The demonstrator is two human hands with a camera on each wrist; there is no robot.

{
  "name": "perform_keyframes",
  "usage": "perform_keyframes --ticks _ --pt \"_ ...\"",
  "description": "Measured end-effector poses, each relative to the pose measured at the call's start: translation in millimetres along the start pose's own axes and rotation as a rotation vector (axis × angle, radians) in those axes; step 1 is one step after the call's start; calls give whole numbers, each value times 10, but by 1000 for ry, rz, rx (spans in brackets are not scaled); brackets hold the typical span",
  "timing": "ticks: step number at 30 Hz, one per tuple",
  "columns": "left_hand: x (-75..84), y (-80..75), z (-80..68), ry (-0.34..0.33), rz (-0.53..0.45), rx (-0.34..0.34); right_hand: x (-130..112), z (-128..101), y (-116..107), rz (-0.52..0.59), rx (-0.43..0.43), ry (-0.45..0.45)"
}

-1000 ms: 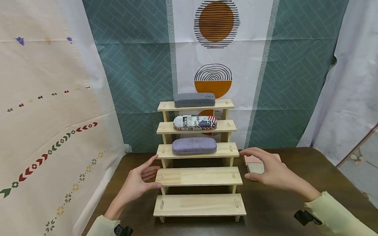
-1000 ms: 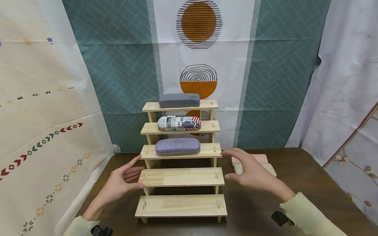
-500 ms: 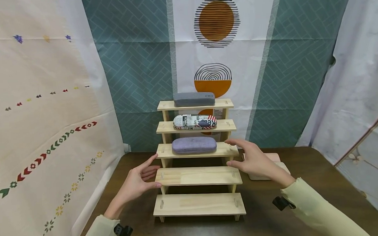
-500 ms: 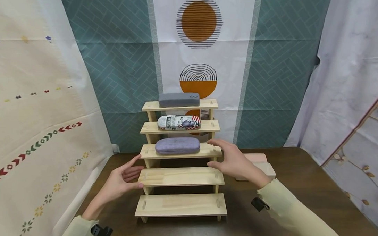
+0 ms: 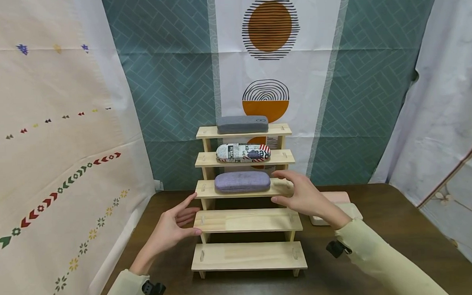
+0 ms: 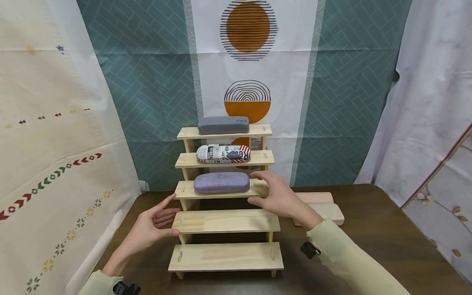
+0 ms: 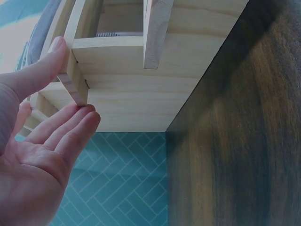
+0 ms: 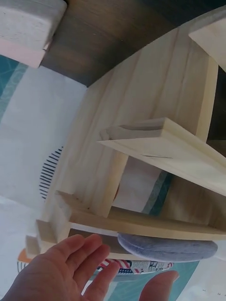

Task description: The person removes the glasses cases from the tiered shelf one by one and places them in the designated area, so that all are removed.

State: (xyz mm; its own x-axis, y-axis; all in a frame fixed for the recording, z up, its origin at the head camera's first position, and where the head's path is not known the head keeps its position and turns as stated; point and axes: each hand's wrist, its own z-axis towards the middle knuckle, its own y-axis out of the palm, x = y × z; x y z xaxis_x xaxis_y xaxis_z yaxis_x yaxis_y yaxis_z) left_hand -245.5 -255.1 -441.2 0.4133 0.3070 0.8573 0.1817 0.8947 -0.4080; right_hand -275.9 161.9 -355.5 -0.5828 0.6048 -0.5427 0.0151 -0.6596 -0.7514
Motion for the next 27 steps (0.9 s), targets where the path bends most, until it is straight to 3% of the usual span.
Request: perform_keyframes --ticks 8,21,27 --pt "-13 4 5 -4 3 8 -3 128 110 8 10 -5" --pt "-27 14 2 -7 13 11 45 334 245 61 2 103" --pt "-26 15 6 -12 20 11 90 410 300 80 17 95"
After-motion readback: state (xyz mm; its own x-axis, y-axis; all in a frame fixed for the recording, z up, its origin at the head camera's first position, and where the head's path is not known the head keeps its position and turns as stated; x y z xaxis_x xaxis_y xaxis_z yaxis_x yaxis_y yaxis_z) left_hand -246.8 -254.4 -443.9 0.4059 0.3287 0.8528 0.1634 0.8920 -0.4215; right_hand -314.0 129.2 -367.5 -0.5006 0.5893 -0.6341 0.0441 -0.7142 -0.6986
